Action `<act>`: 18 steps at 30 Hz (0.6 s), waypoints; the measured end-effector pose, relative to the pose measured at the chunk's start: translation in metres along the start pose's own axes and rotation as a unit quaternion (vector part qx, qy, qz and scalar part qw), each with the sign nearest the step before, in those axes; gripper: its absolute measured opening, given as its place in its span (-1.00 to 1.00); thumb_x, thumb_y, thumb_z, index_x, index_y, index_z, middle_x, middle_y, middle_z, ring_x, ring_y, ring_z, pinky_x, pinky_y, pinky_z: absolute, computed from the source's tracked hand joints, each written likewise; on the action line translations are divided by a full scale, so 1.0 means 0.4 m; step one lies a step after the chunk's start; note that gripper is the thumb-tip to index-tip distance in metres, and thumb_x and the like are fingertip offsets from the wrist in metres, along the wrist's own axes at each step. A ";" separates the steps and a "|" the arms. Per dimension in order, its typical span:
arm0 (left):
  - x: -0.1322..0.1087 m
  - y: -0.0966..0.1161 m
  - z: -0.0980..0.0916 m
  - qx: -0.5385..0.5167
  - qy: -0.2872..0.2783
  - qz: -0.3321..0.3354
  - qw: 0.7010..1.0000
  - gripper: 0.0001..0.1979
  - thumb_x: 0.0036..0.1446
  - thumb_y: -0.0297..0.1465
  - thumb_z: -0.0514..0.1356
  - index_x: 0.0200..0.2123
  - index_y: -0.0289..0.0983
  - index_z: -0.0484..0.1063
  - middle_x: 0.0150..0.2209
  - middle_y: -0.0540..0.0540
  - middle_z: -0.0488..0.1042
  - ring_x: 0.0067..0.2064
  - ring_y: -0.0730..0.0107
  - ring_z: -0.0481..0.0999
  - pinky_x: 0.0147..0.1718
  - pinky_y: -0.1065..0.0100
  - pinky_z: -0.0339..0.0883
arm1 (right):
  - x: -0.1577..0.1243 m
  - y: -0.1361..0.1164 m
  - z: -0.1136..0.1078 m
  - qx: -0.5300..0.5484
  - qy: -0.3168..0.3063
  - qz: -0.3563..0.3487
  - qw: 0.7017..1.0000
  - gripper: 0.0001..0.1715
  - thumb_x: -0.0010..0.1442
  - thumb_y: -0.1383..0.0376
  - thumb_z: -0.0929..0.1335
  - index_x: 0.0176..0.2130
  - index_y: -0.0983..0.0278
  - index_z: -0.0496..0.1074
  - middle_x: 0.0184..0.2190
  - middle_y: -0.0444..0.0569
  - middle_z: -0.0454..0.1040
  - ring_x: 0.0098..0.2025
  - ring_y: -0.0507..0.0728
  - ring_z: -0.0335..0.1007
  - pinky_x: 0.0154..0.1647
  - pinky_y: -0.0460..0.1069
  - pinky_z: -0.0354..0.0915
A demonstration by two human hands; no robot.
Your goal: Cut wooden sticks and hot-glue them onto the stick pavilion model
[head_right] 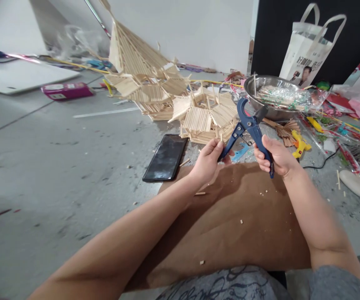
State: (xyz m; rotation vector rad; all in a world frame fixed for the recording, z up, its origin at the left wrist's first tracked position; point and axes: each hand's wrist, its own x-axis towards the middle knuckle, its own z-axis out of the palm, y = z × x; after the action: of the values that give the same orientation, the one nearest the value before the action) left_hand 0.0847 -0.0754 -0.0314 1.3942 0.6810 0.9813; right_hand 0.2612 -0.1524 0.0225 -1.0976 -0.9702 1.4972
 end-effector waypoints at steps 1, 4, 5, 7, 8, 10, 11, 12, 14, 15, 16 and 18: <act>0.000 0.000 0.001 -0.016 -0.001 -0.016 1.000 -0.75 0.14 -0.20 -0.03 -0.45 -0.26 0.13 -0.56 0.05 0.36 -0.62 0.62 0.25 -0.60 0.49 0.15 | 0.005 0.009 0.002 -0.025 0.018 -0.008 0.999 -0.57 -0.03 -0.04 0.34 -0.40 0.26 0.28 -0.67 -0.28 0.17 -0.75 -0.12 0.00 -0.80 -0.16 0.03; -0.002 -0.005 0.004 -0.019 0.004 -0.025 0.999 -0.74 0.12 -0.18 -0.01 -0.46 -0.25 0.12 -0.62 0.10 0.26 -0.67 0.66 0.14 -0.68 0.54 0.01 | 0.019 0.033 0.009 -0.105 0.065 -0.042 0.991 -0.66 -0.06 0.09 0.41 -0.36 0.24 0.30 -0.53 -0.18 0.37 -0.60 -0.04 0.27 -0.65 -0.11 0.24; -0.002 -0.007 0.004 -0.013 0.001 -0.019 1.000 -0.73 0.12 -0.18 -0.01 -0.47 -0.25 0.12 -0.63 0.11 0.25 -0.66 0.66 0.14 -0.68 0.54 0.01 | 0.021 0.038 0.013 -0.102 0.057 -0.057 0.992 -0.65 -0.08 0.12 0.42 -0.30 0.23 0.32 -0.41 -0.12 0.43 -0.48 0.00 0.36 -0.53 -0.07 0.32; -0.005 -0.008 0.005 0.010 -0.008 -0.002 1.000 -0.72 0.13 -0.17 -0.02 -0.47 -0.25 0.11 -0.62 0.11 0.23 -0.64 0.65 0.14 -0.66 0.55 0.04 | 0.023 0.046 0.023 -0.046 0.007 -0.087 0.995 -0.58 -0.07 0.10 0.40 -0.19 0.17 0.33 -0.19 -0.06 0.43 -0.22 0.10 0.40 -0.25 0.06 0.36; -0.007 -0.008 0.005 0.023 -0.012 0.009 1.000 -0.72 0.13 -0.17 -0.02 -0.47 -0.25 0.12 -0.61 0.11 0.24 -0.63 0.66 0.14 -0.65 0.55 0.05 | 0.023 0.049 0.029 -0.011 -0.022 -0.101 0.995 -0.56 -0.07 0.08 0.38 -0.16 0.15 0.33 -0.12 -0.05 0.41 -0.12 0.14 0.37 -0.13 0.12 0.31; -0.012 -0.004 0.006 0.049 -0.024 0.027 0.998 -0.72 0.14 -0.16 -0.04 -0.45 -0.25 0.14 -0.60 0.11 0.25 -0.63 0.65 0.14 -0.63 0.54 0.08 | 0.022 0.053 0.043 0.033 -0.053 -0.123 0.991 -0.56 -0.05 0.05 0.33 -0.15 0.14 0.34 -0.06 -0.03 0.39 -0.01 0.20 0.30 -0.03 0.21 0.23; -0.015 -0.001 0.007 0.061 -0.033 0.035 0.997 -0.72 0.15 -0.16 -0.05 -0.44 -0.25 0.14 -0.59 0.10 0.27 -0.63 0.65 0.14 -0.62 0.53 0.09 | 0.022 0.055 0.049 0.041 -0.053 -0.129 0.989 -0.55 -0.05 0.05 0.30 -0.14 0.14 0.34 -0.05 -0.03 0.39 0.02 0.22 0.28 -0.02 0.23 0.21; -0.018 0.002 0.009 0.071 -0.044 0.042 0.996 -0.73 0.16 -0.17 -0.06 -0.43 -0.25 0.15 -0.59 0.10 0.29 -0.63 0.65 0.15 -0.61 0.53 0.10 | 0.022 0.057 0.054 0.042 -0.051 -0.134 0.989 -0.55 -0.05 0.05 0.29 -0.14 0.13 0.34 -0.06 -0.03 0.39 0.02 0.23 0.27 -0.03 0.25 0.20; -0.023 0.006 0.011 0.098 -0.060 0.054 0.992 -0.74 0.17 -0.19 -0.07 -0.42 -0.25 0.15 -0.58 0.08 0.32 -0.61 0.63 0.18 -0.58 0.52 0.12 | 0.021 0.058 0.060 0.038 -0.047 -0.134 0.989 -0.53 -0.06 0.08 0.26 -0.12 0.13 0.34 -0.08 -0.03 0.41 0.01 0.24 0.27 -0.04 0.26 0.20; -0.024 0.007 0.011 0.119 -0.060 0.061 0.989 -0.76 0.17 -0.21 -0.07 -0.42 -0.25 0.15 -0.56 0.07 0.33 -0.60 0.62 0.20 -0.56 0.51 0.13 | 0.020 0.058 0.061 0.033 -0.047 -0.132 0.990 -0.52 -0.07 0.09 0.26 -0.11 0.14 0.34 -0.10 -0.03 0.42 0.00 0.24 0.29 -0.05 0.26 0.20; -0.025 0.007 0.010 0.145 -0.053 0.070 0.986 -0.77 0.17 -0.23 -0.07 -0.43 -0.25 0.16 -0.55 0.06 0.35 -0.57 0.61 0.23 -0.54 0.51 0.15 | 0.019 0.056 0.061 0.024 -0.048 -0.129 0.990 -0.52 -0.08 0.12 0.26 -0.12 0.15 0.34 -0.12 -0.03 0.43 -0.02 0.24 0.30 -0.05 0.25 0.20; -0.022 0.006 0.004 0.201 -0.033 0.090 0.975 -0.79 0.17 -0.26 -0.05 -0.43 -0.26 0.18 -0.50 0.03 0.39 -0.52 0.58 0.29 -0.49 0.49 0.18 | 0.014 0.049 0.058 -0.006 -0.038 -0.128 0.991 -0.55 -0.10 0.17 0.27 -0.15 0.17 0.35 -0.17 -0.03 0.45 -0.06 0.24 0.33 -0.06 0.22 0.21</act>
State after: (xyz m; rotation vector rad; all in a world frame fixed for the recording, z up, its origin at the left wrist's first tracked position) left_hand 0.0817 -0.0841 -0.0304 1.8621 0.7392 0.9668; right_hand 0.2334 -0.1514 0.0092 -0.8910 -1.1292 1.3327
